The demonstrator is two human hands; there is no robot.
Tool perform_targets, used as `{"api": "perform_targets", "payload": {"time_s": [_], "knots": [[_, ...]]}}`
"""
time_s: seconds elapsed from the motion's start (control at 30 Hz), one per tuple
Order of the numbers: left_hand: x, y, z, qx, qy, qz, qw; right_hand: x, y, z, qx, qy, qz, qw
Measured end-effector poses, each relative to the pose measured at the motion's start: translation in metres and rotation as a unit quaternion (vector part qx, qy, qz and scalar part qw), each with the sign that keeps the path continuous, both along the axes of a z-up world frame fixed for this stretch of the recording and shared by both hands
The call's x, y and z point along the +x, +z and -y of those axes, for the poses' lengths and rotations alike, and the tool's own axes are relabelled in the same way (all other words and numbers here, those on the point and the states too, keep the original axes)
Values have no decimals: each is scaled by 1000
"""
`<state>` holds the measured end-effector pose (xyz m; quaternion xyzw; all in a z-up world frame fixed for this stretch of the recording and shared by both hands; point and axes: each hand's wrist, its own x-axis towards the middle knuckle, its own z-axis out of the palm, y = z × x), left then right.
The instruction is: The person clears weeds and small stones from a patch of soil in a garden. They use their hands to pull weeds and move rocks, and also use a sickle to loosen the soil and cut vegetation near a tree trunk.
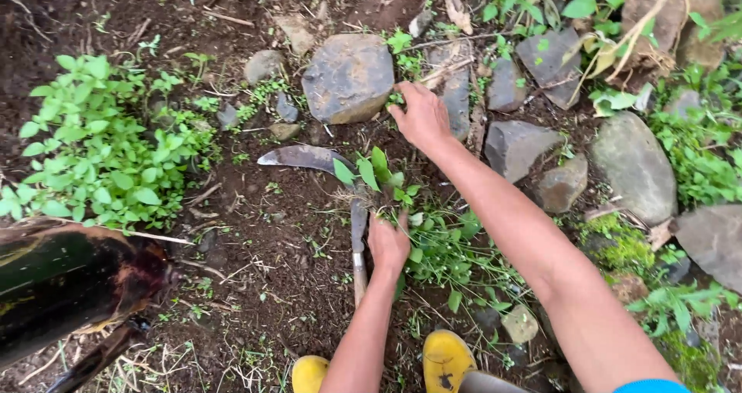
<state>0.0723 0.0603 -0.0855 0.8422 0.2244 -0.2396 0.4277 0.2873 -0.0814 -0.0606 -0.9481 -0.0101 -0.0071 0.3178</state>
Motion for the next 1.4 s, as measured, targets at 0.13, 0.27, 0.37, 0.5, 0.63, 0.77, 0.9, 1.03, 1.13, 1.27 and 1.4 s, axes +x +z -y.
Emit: {"api": "perform_targets", "payload": {"time_s": [0.13, 0.27, 0.37, 0.5, 0.63, 0.77, 0.9, 1.03, 1.13, 1.27, 1.4], "knots": [[-5, -30, 3, -18, -27, -20, 999, 2, -18, -3, -47, 9, 22, 999], [-2, -22, 5, -23, -39, -24, 999, -15, -6, -6, -53, 9, 29, 998], [28, 51, 2, -20, -43, -24, 999, -23, -18, 6, -4, -28, 65, 997], [35, 70, -3, -20, -45, -36, 998, -25, 21, 8, 89, -105, 97, 986], [34, 70, -3, -46, -33, -54, 997, -9, 20, 33, -31, -67, 111, 991], [39, 78, -4, -67, -25, -39, 997, 22, 28, 25, -131, 57, 56, 988], [40, 73, -4, -66, -25, -60, 996, 32, 41, -3, -198, 108, -8, 974], [33, 42, -6, -66, -39, -64, 995, 53, -21, -2, -318, 85, -22, 944], [38, 59, -8, -71, -33, -60, 995, 54, -41, -2, -339, 49, 29, 939], [25, 11, -8, -75, -32, -56, 995, 38, -26, 4, -276, 41, -54, 959], [43, 55, -6, -82, -37, -59, 994, 41, 41, -7, -173, -3, -13, 985]]}}
